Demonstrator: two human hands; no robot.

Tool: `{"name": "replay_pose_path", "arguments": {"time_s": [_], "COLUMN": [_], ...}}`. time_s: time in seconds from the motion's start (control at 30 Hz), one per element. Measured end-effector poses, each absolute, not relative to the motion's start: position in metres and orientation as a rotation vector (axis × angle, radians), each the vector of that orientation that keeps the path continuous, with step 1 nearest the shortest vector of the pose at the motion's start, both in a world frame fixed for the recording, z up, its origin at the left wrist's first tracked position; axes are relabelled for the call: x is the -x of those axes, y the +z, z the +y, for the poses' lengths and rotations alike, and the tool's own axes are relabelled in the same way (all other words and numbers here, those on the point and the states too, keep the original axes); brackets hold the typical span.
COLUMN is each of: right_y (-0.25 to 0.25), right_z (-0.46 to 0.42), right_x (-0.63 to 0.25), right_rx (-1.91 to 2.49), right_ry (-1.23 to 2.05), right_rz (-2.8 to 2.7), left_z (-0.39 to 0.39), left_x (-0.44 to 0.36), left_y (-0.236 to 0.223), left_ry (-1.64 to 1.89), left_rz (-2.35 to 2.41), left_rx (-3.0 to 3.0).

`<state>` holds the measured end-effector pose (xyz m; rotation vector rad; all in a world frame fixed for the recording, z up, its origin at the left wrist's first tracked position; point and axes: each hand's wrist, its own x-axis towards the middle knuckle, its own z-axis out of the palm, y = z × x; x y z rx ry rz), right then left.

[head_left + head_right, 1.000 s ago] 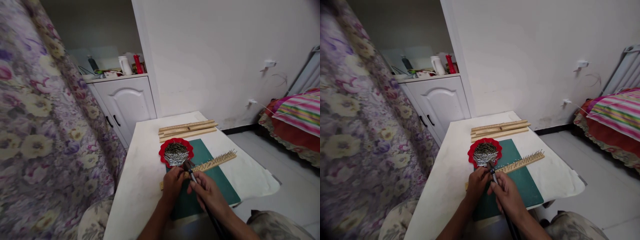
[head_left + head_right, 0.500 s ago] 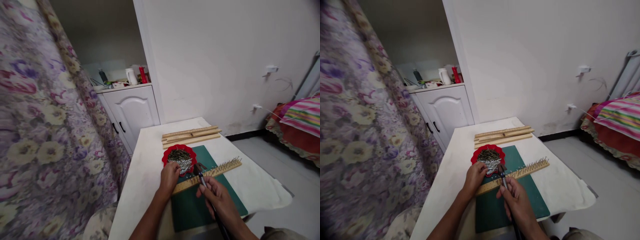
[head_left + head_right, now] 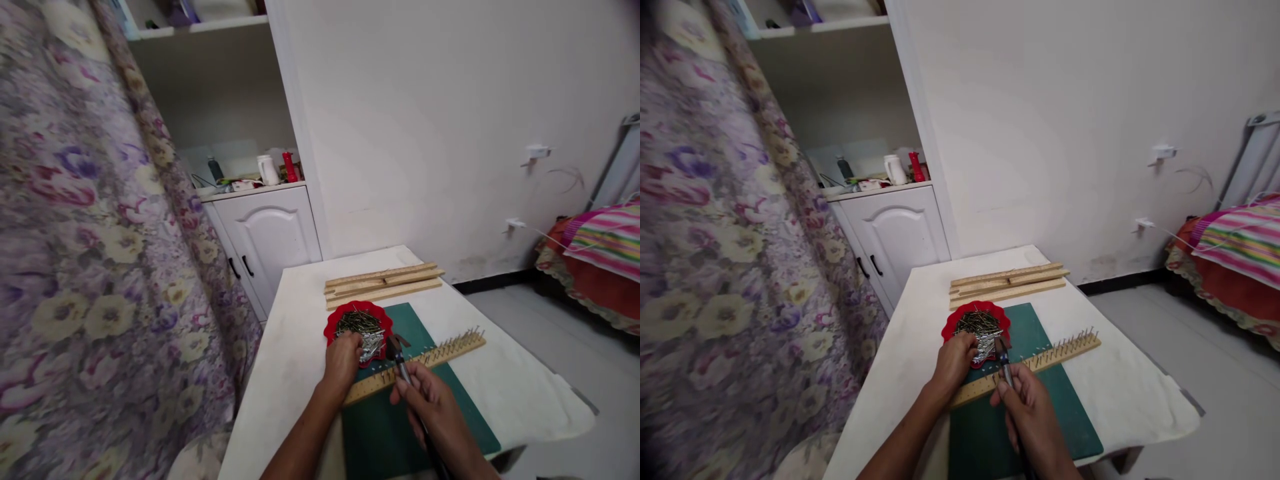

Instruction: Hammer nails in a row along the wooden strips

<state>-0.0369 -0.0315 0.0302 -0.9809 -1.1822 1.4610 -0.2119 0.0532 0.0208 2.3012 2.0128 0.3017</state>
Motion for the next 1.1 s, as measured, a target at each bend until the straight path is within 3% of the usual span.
{"name": "replay_pose_path", "arguments": {"time_s": [1.1], "right_y": [0.026], "right_z": [-0.024], "right_x": [0.04], "right_rx": [0.934], "right_ry": [1.438], "right_rz": [-1.181], "left_z": [0.044], "left_x": [0.218], "left_y": [0.031], "left_ry": [0.275], "left_rz": [2.005], "left_rx": [-2.324]}}
